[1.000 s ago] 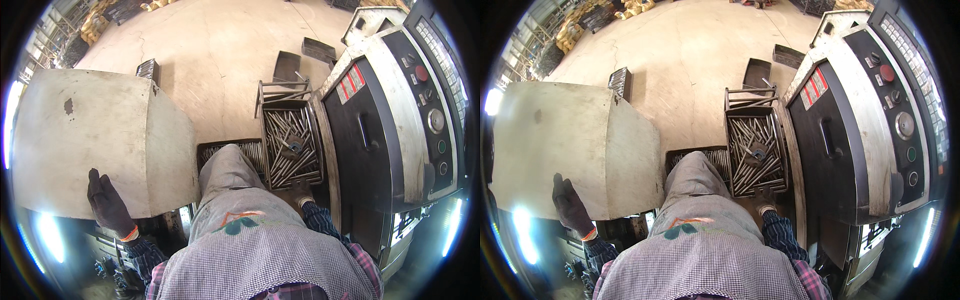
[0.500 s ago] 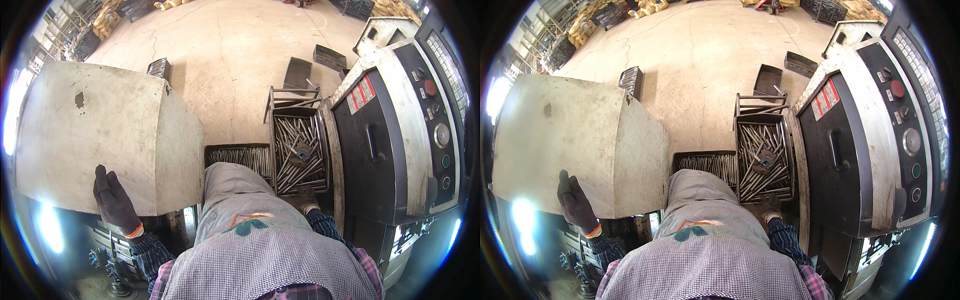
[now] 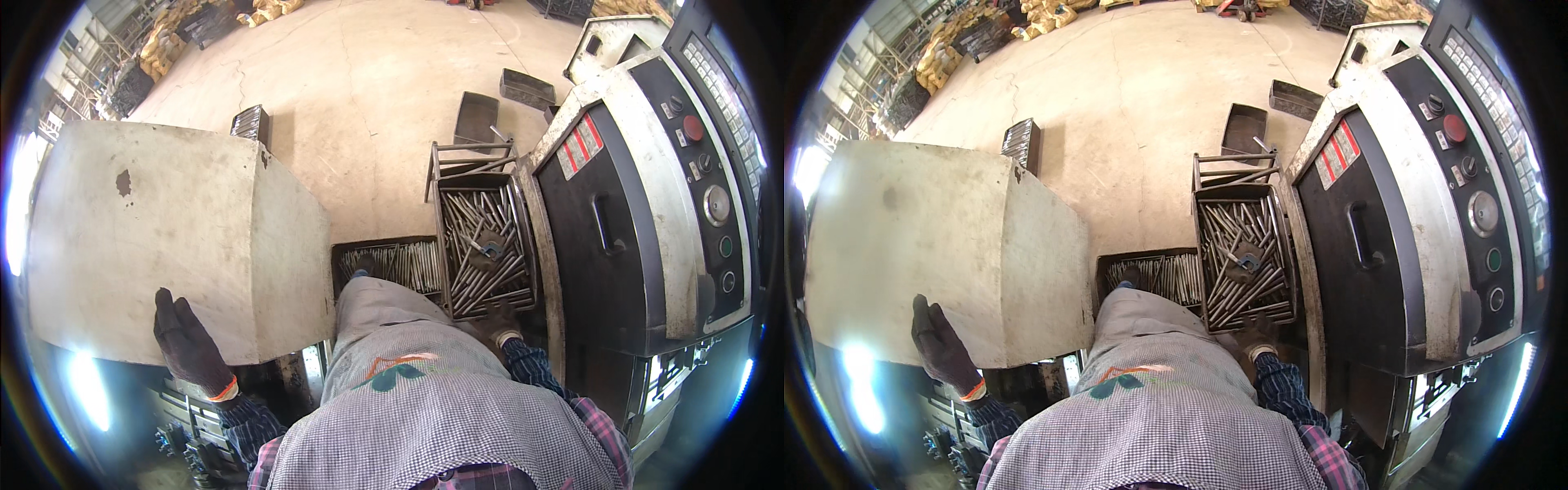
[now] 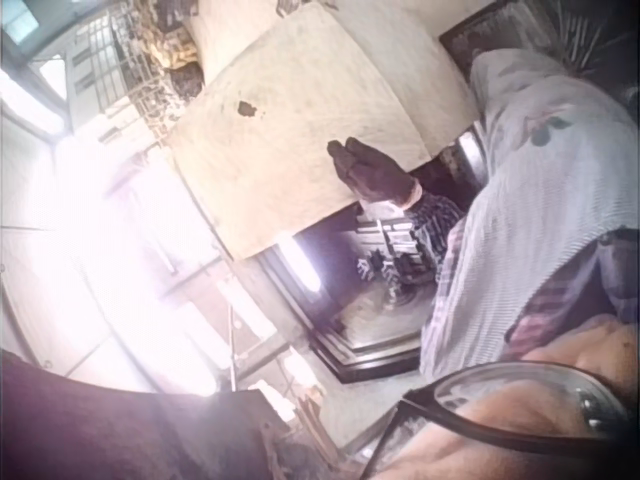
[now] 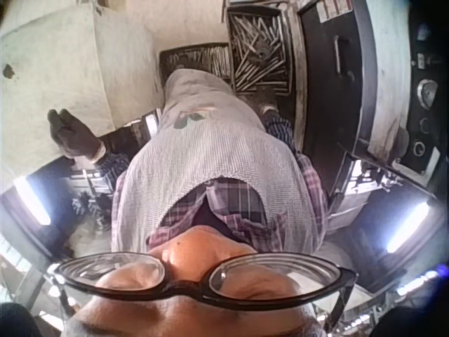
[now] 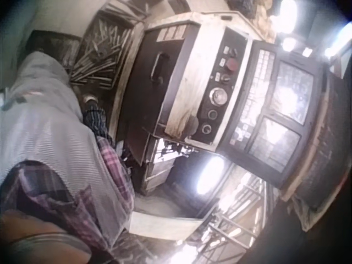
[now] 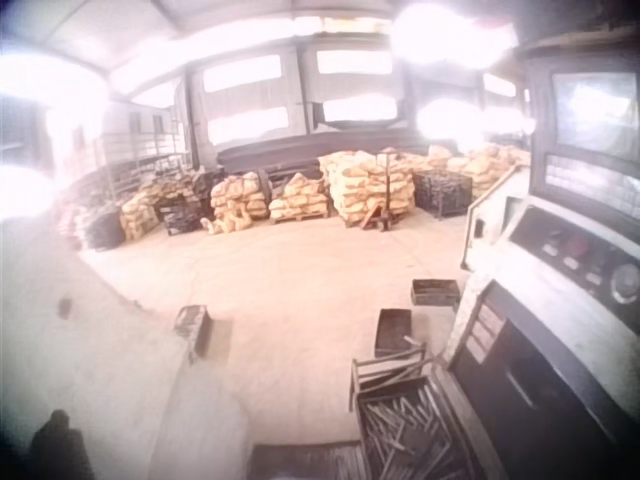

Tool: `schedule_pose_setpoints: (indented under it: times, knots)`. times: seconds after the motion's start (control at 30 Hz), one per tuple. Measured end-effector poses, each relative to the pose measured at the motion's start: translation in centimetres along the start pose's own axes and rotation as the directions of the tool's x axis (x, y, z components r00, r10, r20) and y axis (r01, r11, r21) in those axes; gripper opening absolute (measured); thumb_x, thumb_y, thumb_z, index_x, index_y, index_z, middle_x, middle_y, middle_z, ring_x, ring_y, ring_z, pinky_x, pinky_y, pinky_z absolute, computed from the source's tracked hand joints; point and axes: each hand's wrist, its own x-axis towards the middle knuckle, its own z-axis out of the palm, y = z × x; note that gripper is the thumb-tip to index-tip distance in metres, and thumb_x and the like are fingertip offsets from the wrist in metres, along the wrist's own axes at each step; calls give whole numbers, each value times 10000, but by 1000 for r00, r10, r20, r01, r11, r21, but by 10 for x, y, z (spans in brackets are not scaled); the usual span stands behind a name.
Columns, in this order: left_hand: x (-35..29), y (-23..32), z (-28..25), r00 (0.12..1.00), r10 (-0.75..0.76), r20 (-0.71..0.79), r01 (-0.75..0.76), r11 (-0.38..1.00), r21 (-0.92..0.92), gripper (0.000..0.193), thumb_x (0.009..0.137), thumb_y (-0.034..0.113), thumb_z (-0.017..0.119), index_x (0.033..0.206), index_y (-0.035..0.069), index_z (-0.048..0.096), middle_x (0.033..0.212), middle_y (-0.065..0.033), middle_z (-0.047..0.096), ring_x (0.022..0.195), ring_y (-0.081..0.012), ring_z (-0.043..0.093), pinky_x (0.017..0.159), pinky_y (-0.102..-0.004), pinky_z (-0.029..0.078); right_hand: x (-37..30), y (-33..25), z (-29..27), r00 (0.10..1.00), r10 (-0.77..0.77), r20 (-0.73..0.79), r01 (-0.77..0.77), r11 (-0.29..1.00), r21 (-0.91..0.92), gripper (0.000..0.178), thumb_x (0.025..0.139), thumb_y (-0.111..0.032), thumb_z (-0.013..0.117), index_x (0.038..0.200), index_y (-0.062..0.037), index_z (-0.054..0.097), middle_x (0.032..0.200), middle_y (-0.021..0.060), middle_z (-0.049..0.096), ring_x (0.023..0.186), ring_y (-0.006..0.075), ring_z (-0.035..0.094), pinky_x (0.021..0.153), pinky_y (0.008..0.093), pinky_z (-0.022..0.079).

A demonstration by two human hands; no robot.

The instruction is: The person operates a metal turning machine, repeatedly loading metal rods into the chuck, closing the door, and removing finished rods. The person uses a long metal tool to assist with loading and unloading the rods.

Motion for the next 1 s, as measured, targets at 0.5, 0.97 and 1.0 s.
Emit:
schedule_pose_setpoints:
  times: [0.5,0.97,1.0]
  knots:
    - [0,-4,1,998,-55,30,54,998,20,307,1016,164,630,1277,4,661,1282,-162,676,1137,-312,672,923,-381,575,-5,6,-3,1000,15,-17,-11,975,223,808,924,-680,508,1554,-184,407,1639,155,271,1517,359,236,1249,496,197]
    - [-1,-8,6,998,48,-43,-44,994,96,300,974,95,671,1266,27,675,1270,-127,700,1120,-270,688,903,-346,581,-6,9,-67,992,88,92,-113,936,333,648,1005,-418,526,1588,-212,333,1606,154,378,1433,382,427,1193,507,376]
    - [-2,-9,6,999,24,-27,-22,997,72,305,986,106,661,1280,26,668,1279,-129,694,1132,-271,681,925,-351,570,2,11,-70,996,60,70,-80,942,326,639,1006,-415,523,1576,-179,357,1584,164,411,1398,389,470,1171,508,405]
